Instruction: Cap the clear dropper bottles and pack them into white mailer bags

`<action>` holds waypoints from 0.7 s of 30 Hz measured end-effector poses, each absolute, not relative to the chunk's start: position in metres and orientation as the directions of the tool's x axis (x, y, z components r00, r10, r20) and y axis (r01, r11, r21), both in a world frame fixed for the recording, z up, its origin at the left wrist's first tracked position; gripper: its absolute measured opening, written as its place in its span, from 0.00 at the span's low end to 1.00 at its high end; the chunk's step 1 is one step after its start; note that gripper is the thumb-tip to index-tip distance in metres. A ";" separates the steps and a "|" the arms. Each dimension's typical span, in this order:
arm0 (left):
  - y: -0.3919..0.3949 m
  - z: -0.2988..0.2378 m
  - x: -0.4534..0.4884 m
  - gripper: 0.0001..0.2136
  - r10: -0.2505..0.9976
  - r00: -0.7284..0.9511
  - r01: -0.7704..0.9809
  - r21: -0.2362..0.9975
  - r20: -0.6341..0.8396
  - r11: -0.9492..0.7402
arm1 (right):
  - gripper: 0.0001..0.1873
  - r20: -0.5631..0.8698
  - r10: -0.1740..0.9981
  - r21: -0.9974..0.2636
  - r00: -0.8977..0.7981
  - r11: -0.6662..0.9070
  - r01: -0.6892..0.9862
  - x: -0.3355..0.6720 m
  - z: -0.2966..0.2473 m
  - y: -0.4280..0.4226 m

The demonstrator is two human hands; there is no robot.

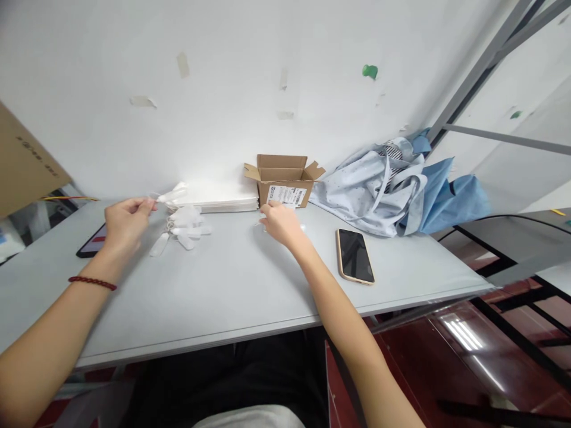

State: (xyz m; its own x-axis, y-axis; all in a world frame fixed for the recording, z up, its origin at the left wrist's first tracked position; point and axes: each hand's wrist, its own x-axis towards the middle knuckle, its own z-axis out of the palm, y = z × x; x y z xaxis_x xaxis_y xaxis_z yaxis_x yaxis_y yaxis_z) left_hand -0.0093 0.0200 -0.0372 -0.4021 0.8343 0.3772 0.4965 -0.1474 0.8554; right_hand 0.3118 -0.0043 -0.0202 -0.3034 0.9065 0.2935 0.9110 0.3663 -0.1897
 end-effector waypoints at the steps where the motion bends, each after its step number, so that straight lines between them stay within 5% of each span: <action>1: 0.024 -0.041 -0.013 0.10 0.839 -0.410 0.481 0.867 0.357 -0.134 | 0.11 0.283 0.917 -0.173 -0.282 0.338 0.925 0.317 -0.020 -0.002; 12: 0.045 -0.063 -0.024 0.11 0.931 -0.248 0.578 0.812 0.267 -0.079 | 0.13 0.057 0.985 -0.217 -0.165 0.173 0.961 0.359 -0.025 0.018; 21: 0.034 -0.055 -0.024 0.14 0.842 -0.260 0.724 0.672 0.472 -0.153 | 0.11 -0.037 0.992 -0.226 -0.125 0.113 0.968 0.358 -0.022 0.016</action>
State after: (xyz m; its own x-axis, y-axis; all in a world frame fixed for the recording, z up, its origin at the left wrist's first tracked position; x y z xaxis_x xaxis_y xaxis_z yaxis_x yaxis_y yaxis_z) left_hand -0.0237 0.0336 -0.0547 -0.2603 0.8422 0.4722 0.7242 -0.1532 0.6724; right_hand 0.3585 0.0162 -0.0216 -0.1246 0.9915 -0.0366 0.9675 0.1132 -0.2261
